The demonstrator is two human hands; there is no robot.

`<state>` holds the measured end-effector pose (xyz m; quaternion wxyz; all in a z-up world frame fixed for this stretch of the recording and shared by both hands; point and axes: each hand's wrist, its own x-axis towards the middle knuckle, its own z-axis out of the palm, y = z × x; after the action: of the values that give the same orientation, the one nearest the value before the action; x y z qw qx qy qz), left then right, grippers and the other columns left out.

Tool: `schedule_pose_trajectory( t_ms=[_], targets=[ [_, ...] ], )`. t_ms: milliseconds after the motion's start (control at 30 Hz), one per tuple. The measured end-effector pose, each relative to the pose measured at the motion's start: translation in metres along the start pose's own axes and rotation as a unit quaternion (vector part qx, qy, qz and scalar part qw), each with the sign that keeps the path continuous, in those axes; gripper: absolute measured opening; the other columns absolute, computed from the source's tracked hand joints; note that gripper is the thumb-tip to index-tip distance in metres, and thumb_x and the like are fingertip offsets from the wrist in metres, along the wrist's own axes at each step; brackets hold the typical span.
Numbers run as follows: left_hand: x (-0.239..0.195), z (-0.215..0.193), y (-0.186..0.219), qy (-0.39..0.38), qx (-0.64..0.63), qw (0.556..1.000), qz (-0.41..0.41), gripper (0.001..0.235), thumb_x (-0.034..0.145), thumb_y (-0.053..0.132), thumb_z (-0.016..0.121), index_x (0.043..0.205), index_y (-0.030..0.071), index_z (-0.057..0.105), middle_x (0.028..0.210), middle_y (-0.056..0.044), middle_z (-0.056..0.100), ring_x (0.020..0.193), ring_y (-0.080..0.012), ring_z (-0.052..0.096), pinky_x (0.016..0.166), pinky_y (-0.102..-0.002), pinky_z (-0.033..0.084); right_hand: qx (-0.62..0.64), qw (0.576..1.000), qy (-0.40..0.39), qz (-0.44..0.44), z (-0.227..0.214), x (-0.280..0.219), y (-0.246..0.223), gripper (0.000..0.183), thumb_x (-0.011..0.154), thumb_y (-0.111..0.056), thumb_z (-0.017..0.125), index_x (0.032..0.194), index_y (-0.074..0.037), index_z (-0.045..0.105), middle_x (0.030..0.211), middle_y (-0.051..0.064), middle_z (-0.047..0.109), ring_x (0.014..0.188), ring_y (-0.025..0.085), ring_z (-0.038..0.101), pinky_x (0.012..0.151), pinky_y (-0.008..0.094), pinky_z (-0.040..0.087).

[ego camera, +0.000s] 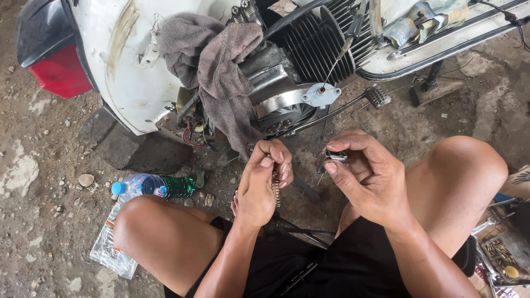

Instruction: Cleaning a carburetor slide and needle with a rag and reassembling the spring mechanism.

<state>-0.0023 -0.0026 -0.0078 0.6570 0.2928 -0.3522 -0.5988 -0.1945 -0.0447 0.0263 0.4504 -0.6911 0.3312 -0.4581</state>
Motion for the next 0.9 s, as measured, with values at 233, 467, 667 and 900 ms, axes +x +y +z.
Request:
schedule_pose_trajectory(
  t_ms=[233,467,667,900],
  targets=[
    [0.005,-0.001,-0.004,-0.008,0.124,0.991,0.045,0.022,0.113,0.023,0.051,0.127,0.010,0.060,0.096,-0.003,0.059,0.065,-0.0058,0.036,0.058,-0.021,0.033,-0.004,0.996,0.000,-0.092,-0.011,0.013,0.006,0.016,0.107,-0.010,0.055,0.121,-0.001,0.057,0.111,0.011,0.057,0.083,0.021,0.078,0.078,0.027,0.067],
    [0.018,0.004,-0.006,0.052,0.188,0.979,0.051,0.025,0.105,0.023,0.065,0.126,0.010,0.069,0.120,-0.006,0.073,0.098,-0.0177,0.075,0.078,-0.026,0.057,-0.095,0.992,0.019,-0.078,-0.020,0.029,-0.012,0.025,0.102,0.009,0.034,0.114,0.000,0.054,0.109,0.012,0.052,0.077,0.017,0.061,0.073,0.028,0.052],
    [0.031,0.022,0.003,0.086,0.232,0.969,0.022,0.033,0.102,0.034,0.063,0.125,0.011,0.070,0.098,-0.006,0.075,0.059,-0.0058,0.048,0.054,-0.022,0.040,-0.294,0.947,-0.061,-0.112,-0.026,0.070,-0.012,0.067,0.089,-0.014,0.086,0.141,0.005,0.048,0.130,0.025,0.056,0.122,0.039,0.060,0.106,0.049,0.049],
    [0.047,0.037,0.015,0.079,0.250,0.963,0.070,0.032,0.101,0.035,0.063,0.121,0.011,0.070,0.121,-0.004,0.073,0.098,-0.0169,0.073,0.095,-0.033,0.058,-0.211,0.977,-0.030,0.019,-0.023,0.080,-0.021,0.041,0.092,-0.017,0.083,0.128,-0.008,0.066,0.088,0.001,0.066,0.068,0.009,0.055,0.062,0.027,0.046]
  ],
)
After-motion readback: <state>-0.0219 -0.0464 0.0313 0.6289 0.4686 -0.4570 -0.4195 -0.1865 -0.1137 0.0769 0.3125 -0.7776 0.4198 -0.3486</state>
